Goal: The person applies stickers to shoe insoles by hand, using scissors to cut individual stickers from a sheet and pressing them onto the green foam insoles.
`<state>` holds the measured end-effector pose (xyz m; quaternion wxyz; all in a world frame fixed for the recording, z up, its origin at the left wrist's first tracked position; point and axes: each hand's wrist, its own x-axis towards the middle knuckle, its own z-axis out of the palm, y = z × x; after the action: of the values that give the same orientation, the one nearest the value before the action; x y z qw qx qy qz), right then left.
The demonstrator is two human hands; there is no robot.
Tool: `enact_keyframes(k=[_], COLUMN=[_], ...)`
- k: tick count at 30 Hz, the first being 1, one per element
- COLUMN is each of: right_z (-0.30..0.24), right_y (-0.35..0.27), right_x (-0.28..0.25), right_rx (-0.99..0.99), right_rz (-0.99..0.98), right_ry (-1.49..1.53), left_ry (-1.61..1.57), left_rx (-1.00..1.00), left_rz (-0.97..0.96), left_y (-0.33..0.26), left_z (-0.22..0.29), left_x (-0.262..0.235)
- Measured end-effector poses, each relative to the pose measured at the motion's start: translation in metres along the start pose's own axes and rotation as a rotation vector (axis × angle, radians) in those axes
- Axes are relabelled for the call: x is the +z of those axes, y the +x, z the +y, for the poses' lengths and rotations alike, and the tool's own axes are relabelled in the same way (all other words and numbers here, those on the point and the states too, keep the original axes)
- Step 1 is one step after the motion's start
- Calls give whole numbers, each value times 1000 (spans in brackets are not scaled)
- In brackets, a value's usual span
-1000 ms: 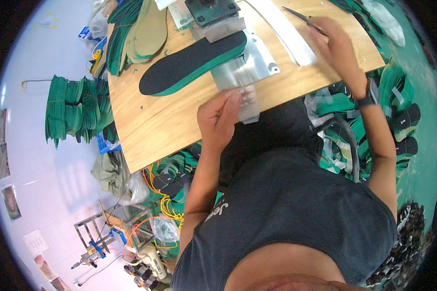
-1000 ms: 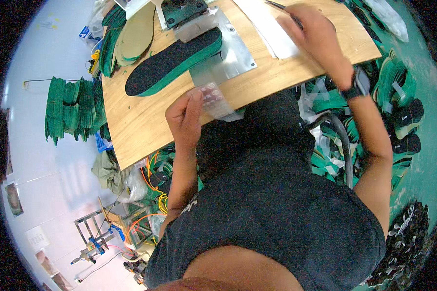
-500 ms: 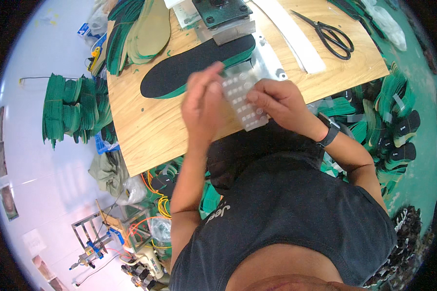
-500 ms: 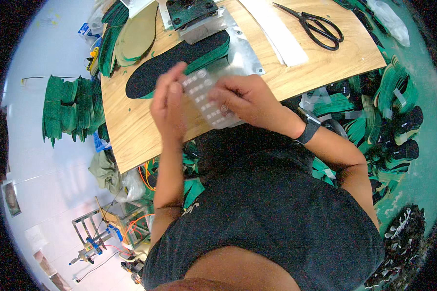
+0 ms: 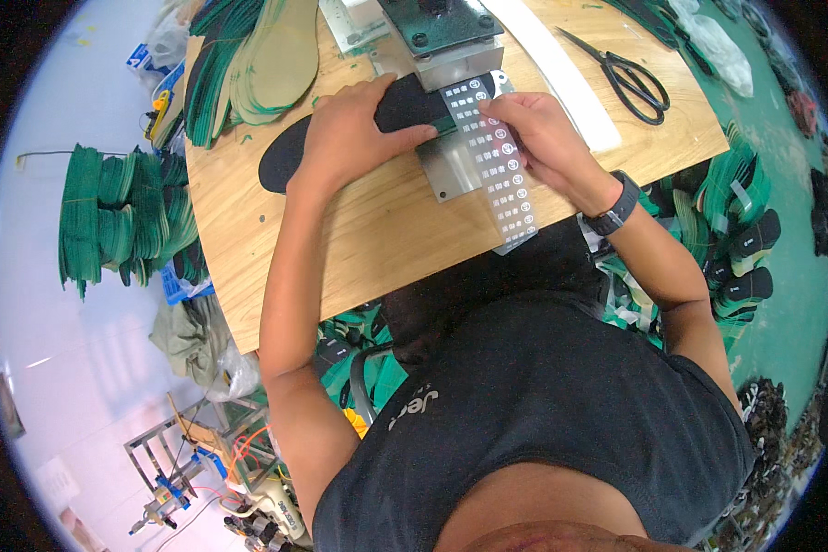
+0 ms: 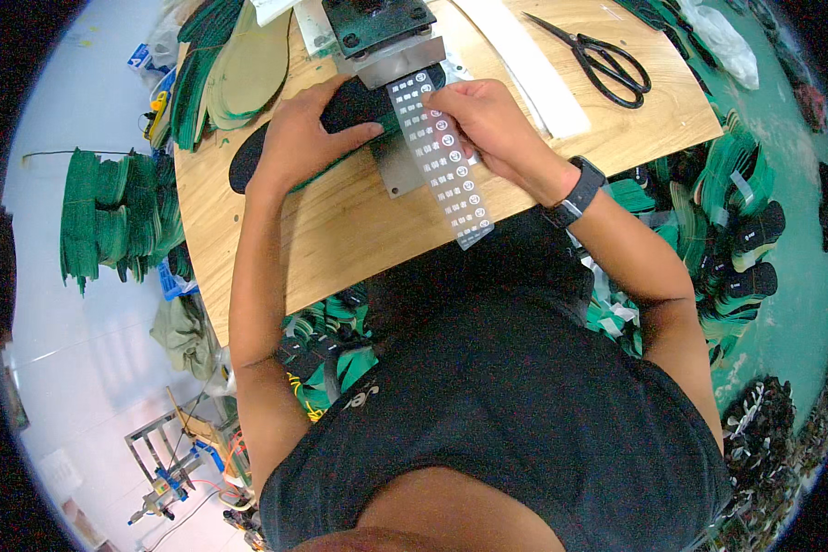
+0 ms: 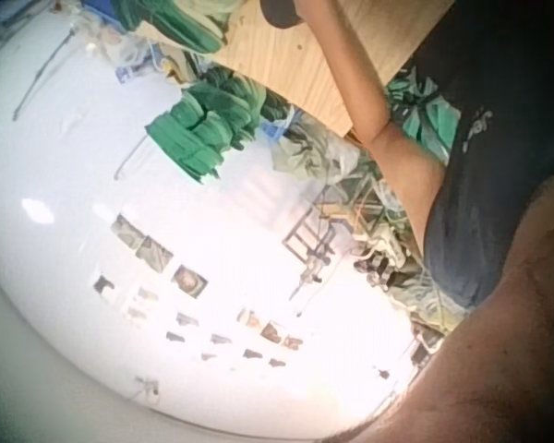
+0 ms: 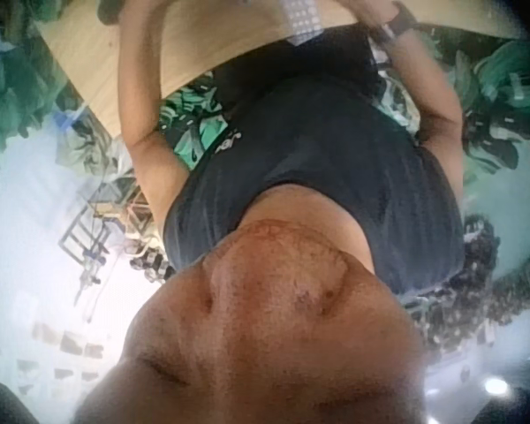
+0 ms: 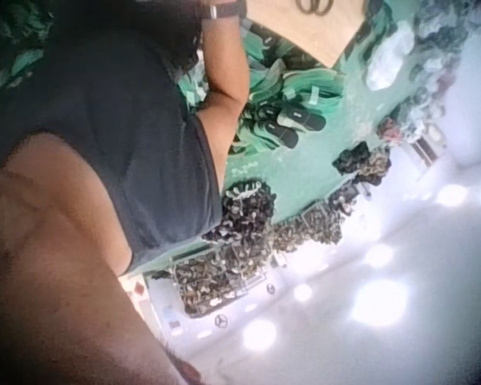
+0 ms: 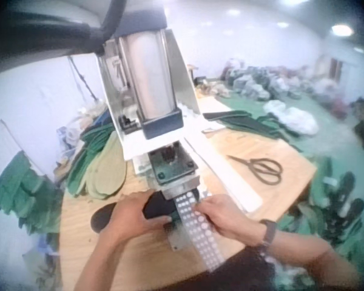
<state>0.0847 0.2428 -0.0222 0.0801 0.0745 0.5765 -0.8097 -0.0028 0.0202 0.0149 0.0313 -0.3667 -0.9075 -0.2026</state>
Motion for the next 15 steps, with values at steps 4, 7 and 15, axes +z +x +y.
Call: enact_keyframes(k=[4,7,15], right_z=[3,7,8], right_y=[6,11,18], right_x=[2,0,-4], right_rx=[22,16,21], right_rz=[44,77,73], right_ry=[26,41,81], left_ry=[44,15,6], left_rx=[66,19,-4], left_rz=[76,16,13], left_y=[0,1,1], left_z=[-8,-6,-7], left_x=[9,8,8])
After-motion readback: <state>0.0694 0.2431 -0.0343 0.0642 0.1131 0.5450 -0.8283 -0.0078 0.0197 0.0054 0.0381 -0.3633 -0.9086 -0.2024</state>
